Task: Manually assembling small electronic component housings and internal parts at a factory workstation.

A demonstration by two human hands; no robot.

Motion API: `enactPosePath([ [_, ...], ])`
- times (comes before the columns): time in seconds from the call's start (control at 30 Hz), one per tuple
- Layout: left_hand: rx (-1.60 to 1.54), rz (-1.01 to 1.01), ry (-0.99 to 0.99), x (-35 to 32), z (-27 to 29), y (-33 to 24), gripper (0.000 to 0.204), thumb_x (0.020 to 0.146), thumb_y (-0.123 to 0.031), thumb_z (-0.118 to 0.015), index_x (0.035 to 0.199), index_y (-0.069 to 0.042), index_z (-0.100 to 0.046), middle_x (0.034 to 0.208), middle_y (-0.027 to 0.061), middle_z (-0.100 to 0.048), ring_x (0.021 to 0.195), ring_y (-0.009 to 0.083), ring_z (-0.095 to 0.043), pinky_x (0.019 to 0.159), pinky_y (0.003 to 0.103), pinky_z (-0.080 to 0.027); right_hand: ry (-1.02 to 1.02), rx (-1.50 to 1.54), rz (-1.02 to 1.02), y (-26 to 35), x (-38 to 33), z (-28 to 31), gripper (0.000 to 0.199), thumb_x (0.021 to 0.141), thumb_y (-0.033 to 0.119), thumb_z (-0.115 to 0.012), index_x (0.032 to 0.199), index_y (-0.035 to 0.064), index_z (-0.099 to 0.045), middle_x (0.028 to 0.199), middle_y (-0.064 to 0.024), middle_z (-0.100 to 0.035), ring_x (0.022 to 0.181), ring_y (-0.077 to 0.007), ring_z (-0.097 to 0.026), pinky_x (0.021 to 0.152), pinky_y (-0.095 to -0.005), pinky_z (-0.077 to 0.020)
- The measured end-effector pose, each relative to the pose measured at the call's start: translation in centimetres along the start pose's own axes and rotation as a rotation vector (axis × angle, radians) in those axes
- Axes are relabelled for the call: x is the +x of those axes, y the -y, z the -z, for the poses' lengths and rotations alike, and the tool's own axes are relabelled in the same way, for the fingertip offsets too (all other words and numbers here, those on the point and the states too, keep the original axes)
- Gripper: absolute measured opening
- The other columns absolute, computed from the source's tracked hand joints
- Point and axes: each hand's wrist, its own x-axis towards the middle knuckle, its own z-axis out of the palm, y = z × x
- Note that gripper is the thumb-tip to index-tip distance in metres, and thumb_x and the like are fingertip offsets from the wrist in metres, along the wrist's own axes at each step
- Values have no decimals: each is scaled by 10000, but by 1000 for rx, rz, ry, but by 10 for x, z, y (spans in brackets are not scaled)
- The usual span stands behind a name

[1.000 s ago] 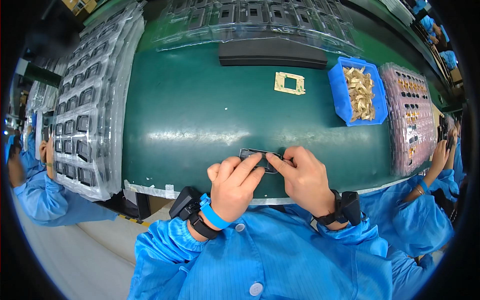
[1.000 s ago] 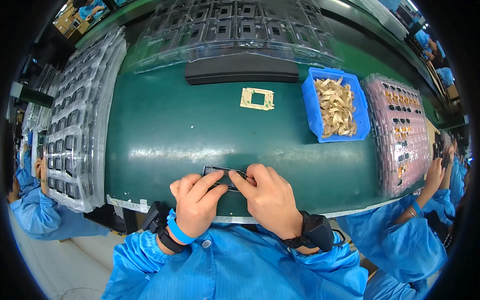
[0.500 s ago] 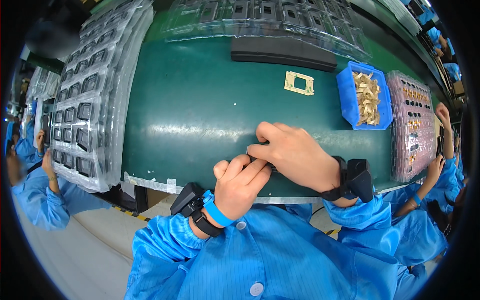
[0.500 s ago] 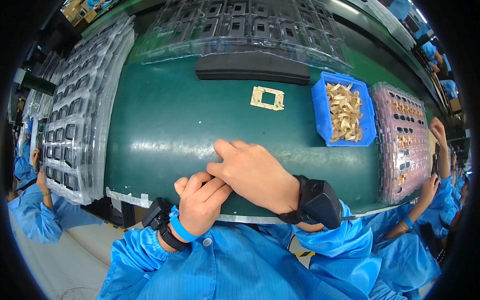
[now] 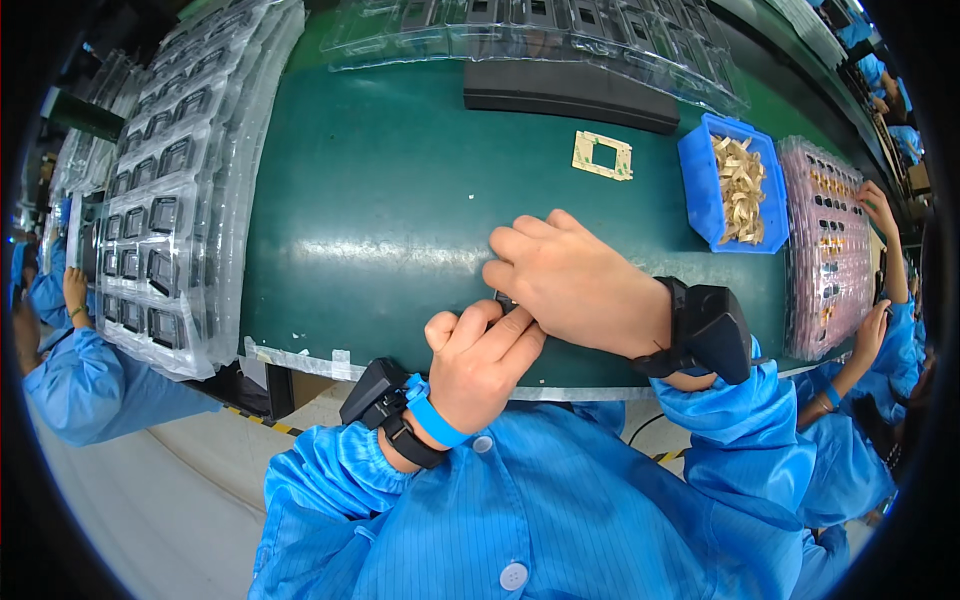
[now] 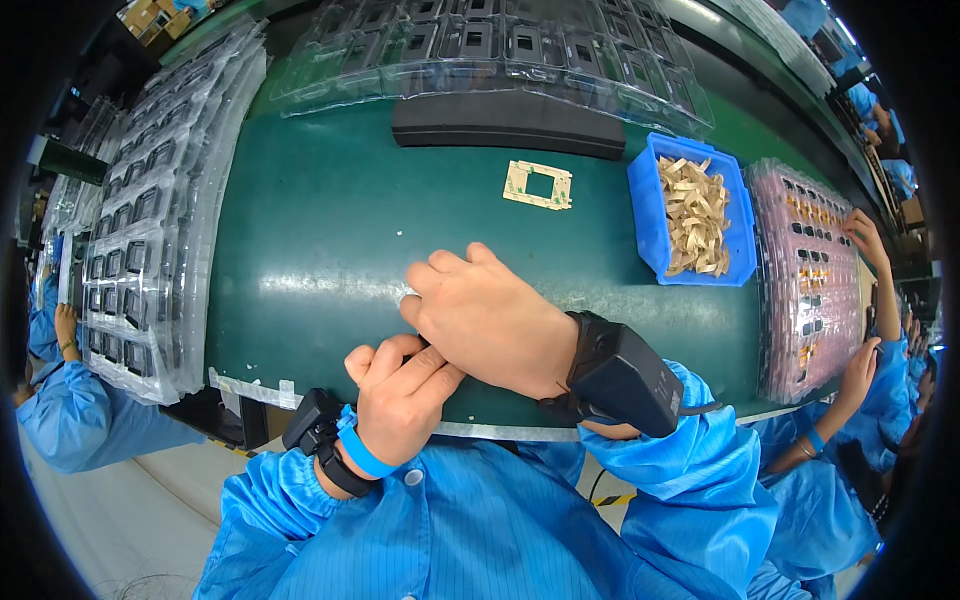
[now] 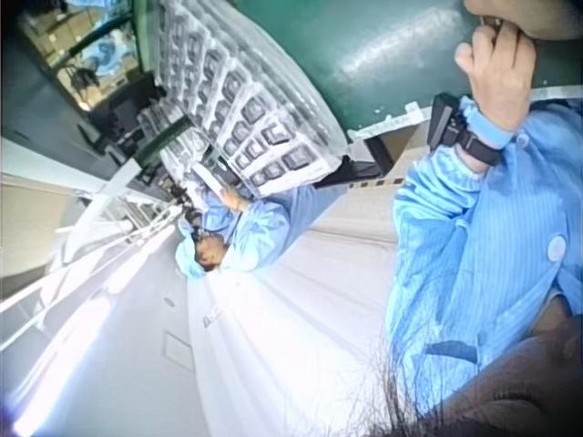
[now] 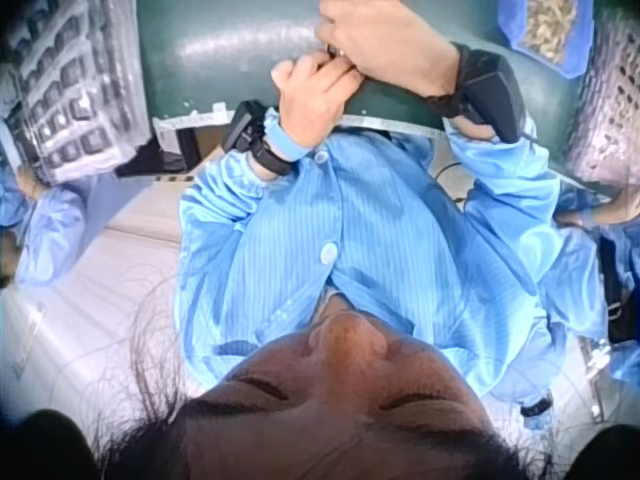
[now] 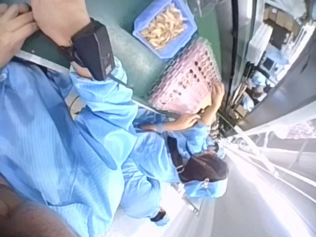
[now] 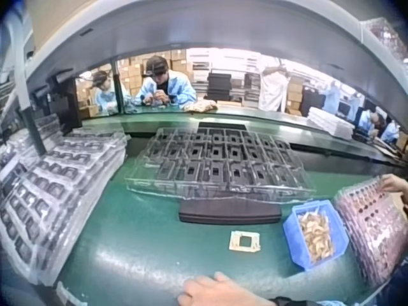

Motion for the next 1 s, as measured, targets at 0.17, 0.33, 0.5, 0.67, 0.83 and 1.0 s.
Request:
enactPosePath([
  [0.17, -9, -2, 4, 0, 1, 1, 181, 730, -148, -622, 898, -149, -687, 1087, -14, -656, 908, 133, -562, 763, 333, -282, -41, 96, -44, -6, -14, 3, 103, 742, 93, -630, 840, 70, -609, 849, -33, -507, 873, -210, -518, 784, -341, -388],
  [0.33, -58, 102, 26, 4, 1, -4, 236, 668, -60, -645, 871, -158, -716, 1081, 37, -634, 876, 179, -581, 781, 333, -304, -88, 133, -174, -16, -46, 22, 151, 701, 20, -623, 829, 52, -548, 858, -87, -494, 867, -273, -507, 777, -388, -388],
  [0.5, -69, 82, 46, 9, 4, -5, 249, 657, -45, -653, 872, -155, -715, 1048, 44, -625, 864, 195, -582, 791, 349, -316, -220, 78, -410, -23, -80, 61, 116, 747, -6, -581, 837, 46, -528, 848, -128, -481, 859, -330, -504, 762, -404, -409],
  [0.67, -37, 81, 55, 7, 6, -5, 221, 655, -40, -657, 845, -137, -710, 1032, 55, -618, 838, 194, -570, 804, 358, -320, -490, -63, -683, -61, -114, 86, 85, 811, -8, -568, 878, 16, -521, 877, -186, -492, 832, -385, -526, 705, -453, -429],
  [0.83, -31, 73, 73, 4, 11, -5, 184, 669, -45, -708, 841, -111, -703, 1018, 56, -619, 830, 194, -553, 801, 360, -318, -554, 82, -892, -82, -126, 86, 59, 805, 20, -570, 848, 14, -610, 759, -186, -652, 727, -366, -645, 654, -436, -507],
  [1.0, -165, 151, 96, 18, 20, -4, 362, 653, -150, -800, 986, -77, -678, 1047, 68, -609, 906, 229, -551, 837, 360, -328, -774, -183, -847, -69, -121, 77, 136, 838, 8, -570, 956, 3, -637, 823, -191, -643, 791, -368, -633, 703, -419, -507],
])
